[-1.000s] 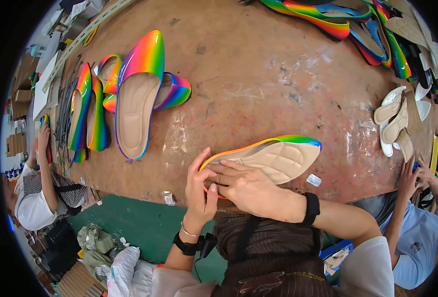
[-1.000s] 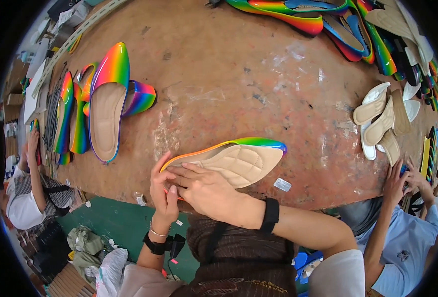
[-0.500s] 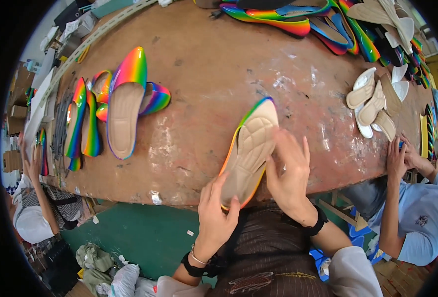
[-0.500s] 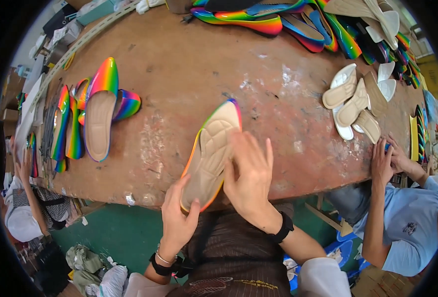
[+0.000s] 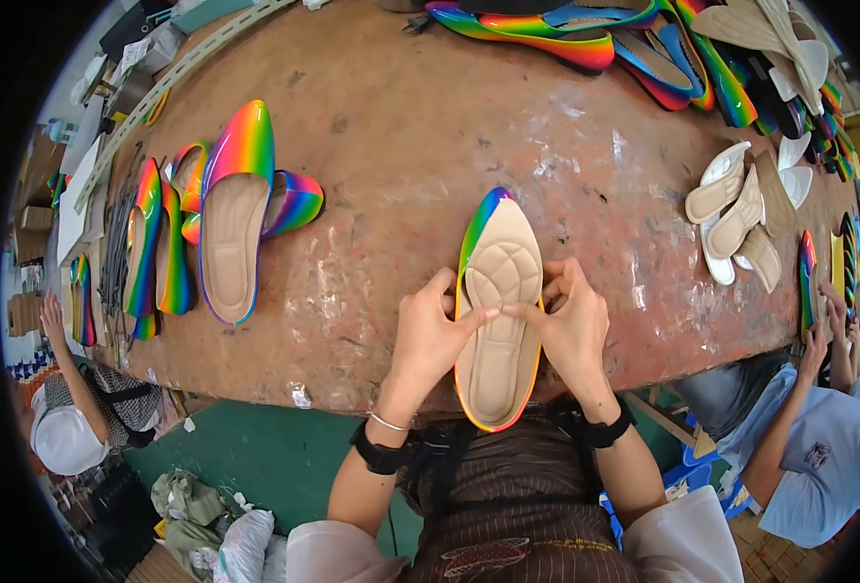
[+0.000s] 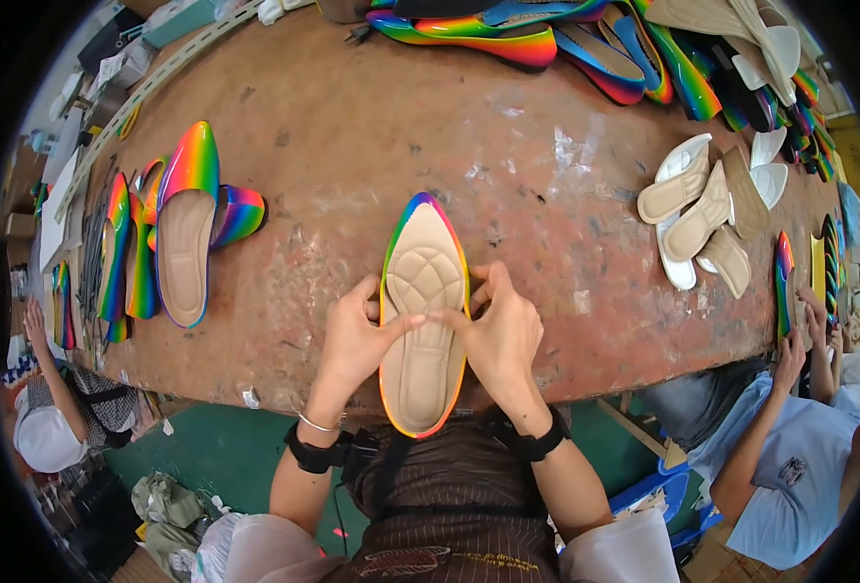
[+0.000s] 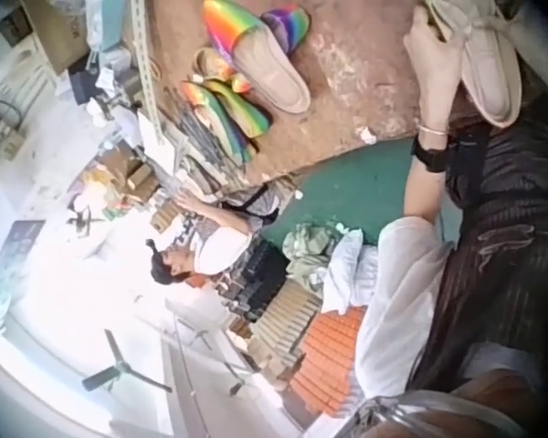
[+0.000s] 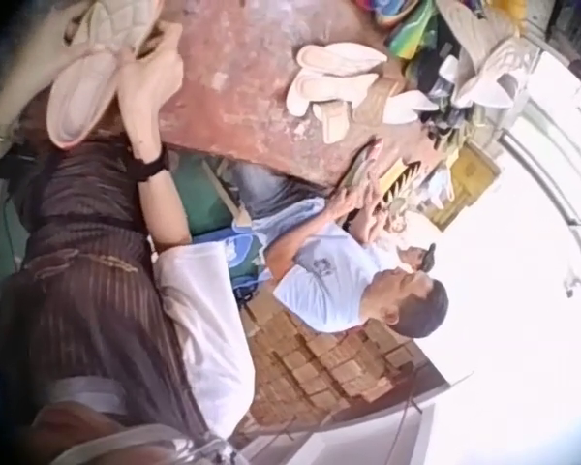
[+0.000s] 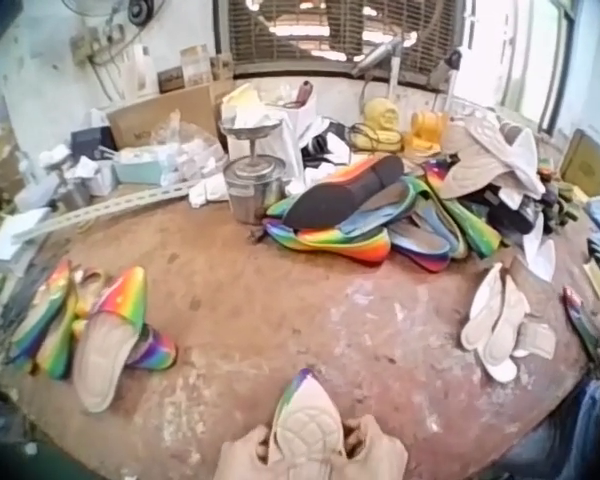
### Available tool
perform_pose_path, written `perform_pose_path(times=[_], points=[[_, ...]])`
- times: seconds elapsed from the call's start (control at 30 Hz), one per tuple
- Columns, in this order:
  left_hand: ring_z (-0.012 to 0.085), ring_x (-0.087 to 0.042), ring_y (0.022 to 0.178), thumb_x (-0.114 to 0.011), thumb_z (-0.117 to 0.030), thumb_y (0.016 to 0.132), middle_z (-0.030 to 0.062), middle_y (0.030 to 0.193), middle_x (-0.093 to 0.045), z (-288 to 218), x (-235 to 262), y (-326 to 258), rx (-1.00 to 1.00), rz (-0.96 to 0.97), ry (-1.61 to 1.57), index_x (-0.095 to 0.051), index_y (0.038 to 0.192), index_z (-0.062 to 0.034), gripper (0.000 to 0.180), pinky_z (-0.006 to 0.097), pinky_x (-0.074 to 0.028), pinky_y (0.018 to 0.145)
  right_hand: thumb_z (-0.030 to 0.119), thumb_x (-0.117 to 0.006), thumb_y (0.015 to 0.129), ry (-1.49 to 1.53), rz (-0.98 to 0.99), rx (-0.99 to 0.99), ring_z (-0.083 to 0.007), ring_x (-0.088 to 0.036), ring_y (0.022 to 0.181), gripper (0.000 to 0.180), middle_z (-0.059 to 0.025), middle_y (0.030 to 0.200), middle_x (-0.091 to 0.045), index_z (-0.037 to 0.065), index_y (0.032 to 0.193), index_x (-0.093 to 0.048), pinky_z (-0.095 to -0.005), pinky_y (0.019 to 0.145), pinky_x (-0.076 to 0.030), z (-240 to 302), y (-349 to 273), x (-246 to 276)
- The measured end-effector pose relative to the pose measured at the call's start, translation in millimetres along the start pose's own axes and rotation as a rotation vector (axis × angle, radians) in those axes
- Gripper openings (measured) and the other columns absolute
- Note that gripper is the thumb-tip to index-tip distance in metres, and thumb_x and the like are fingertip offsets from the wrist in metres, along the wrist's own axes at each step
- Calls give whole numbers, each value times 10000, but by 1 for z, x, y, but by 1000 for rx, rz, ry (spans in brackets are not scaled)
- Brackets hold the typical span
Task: Assembling shoe insoles and outers in a factory setting.
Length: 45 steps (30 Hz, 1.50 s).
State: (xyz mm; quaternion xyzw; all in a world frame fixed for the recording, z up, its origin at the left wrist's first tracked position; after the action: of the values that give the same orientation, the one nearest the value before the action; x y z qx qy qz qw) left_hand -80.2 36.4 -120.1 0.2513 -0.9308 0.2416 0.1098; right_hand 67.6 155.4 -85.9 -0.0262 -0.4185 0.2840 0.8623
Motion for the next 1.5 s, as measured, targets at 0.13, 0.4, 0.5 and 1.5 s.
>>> perform_pose_path(times=[0.13, 0.4, 0.5, 1.5], points=[[149, -725, 710, -836, -112, 770, 145, 776, -738, -3, 6, -6, 83, -102, 51, -614, 977, 29, 335, 271, -515, 571, 286, -894, 671, -4, -3, -12, -278, -661, 689, 598, -60, 765, -667, 66, 1140, -595, -403, 605, -496, 7, 3, 0], [339, -544, 1274, -885, -281, 725, 268, 1375, -520, -51, 6, -75, -327, -335, 98, -290, 1480, 12, 1005, 451, -481, 996, 111, -806, 730, 165, -142, 536, -377, -602, 1087, 655, -214, 1164, -597, -21, 1304, -520, -431, 881, -521, 85, 13, 25], [399, -245, 1468, -922, -332, 660, 260, 1576, -191, -37, -21, -116, -402, -161, 106, -100, 1530, 42, 1254, 484, -276, 1176, 33, -753, 742, 155, 252, 462, -400, -622, 1064, 407, -232, 1180, -596, -8, 1125, -621, -423, 841, -543, 95, -11, 12], [417, -362, 1431, -818, -514, 712, 289, 1502, -386, -11, -44, -111, -655, -400, 430, -17, 1552, 48, 1290, 743, 13, 1112, 130, -503, 893, -544, -111, 791, -441, -568, 1139, 443, -302, 1158, -586, -135, 1247, -468, -620, 1153, -209, 78, -73, -38]])
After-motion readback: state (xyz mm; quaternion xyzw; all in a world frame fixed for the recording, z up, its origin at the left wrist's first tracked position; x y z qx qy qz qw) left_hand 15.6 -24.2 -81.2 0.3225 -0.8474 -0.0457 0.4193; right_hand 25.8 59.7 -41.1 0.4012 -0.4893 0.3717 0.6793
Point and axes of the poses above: each hand's wrist, its own y-axis towards the middle knuckle, its own x-axis out of the back of the hand, z = x × y, the point moved 9 cm from there along y, towards the middle knuckle
